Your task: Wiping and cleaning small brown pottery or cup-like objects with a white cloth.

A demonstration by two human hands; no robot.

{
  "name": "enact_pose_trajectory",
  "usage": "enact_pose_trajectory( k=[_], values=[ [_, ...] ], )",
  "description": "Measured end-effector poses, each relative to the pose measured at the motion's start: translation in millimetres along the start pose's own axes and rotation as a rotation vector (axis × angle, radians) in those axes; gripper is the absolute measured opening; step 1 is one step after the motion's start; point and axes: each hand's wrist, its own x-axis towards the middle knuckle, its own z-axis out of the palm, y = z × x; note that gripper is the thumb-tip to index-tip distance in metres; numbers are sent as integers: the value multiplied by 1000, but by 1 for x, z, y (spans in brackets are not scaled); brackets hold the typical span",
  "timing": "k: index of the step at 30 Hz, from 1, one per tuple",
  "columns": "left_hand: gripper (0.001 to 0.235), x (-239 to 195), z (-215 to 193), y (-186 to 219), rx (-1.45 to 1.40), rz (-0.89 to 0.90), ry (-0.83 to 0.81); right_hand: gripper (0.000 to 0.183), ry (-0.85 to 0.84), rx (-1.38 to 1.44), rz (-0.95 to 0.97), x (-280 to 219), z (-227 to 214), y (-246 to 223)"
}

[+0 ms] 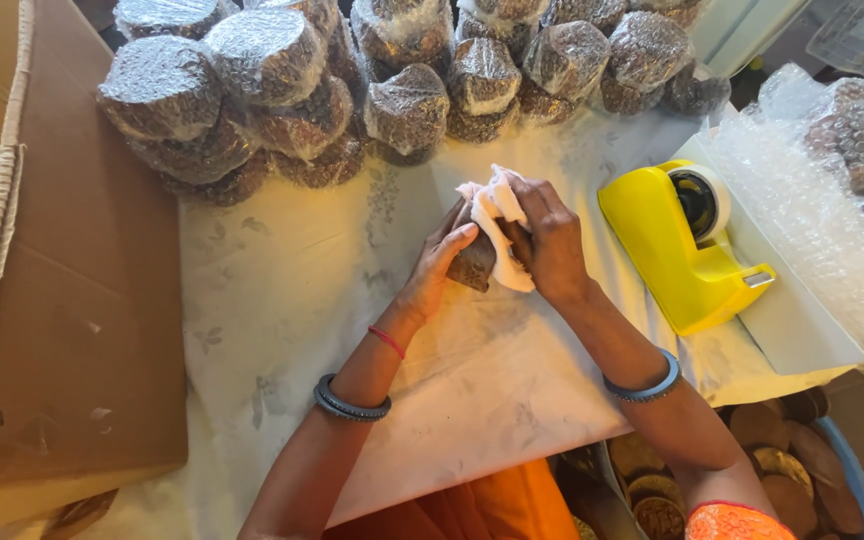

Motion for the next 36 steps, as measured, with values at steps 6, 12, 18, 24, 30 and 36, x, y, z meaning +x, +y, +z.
enact_pose_trajectory(
  k=[6,12,18,24,30,36],
  values=[
    [80,5,3,-9,337,103,117,52,99,-5,-97,1,3,1],
    [78,7,2,-11,52,90,38,50,132,18,-107,-4,-1,4],
    [74,10,-13,-7,-212,-194,133,32,294,-13,-213,-6,-4,1],
    [73,5,-16,16,-393,-175,49,34,312,-50,-176,-6,2,-7],
    [71,0,-3,8,-265,-221,-78,47,86,-189,-389,-3,8,-24],
    [66,-4,1,18,74,178,-110,45,-9,-274,-186,-14,20,-10]
  ],
)
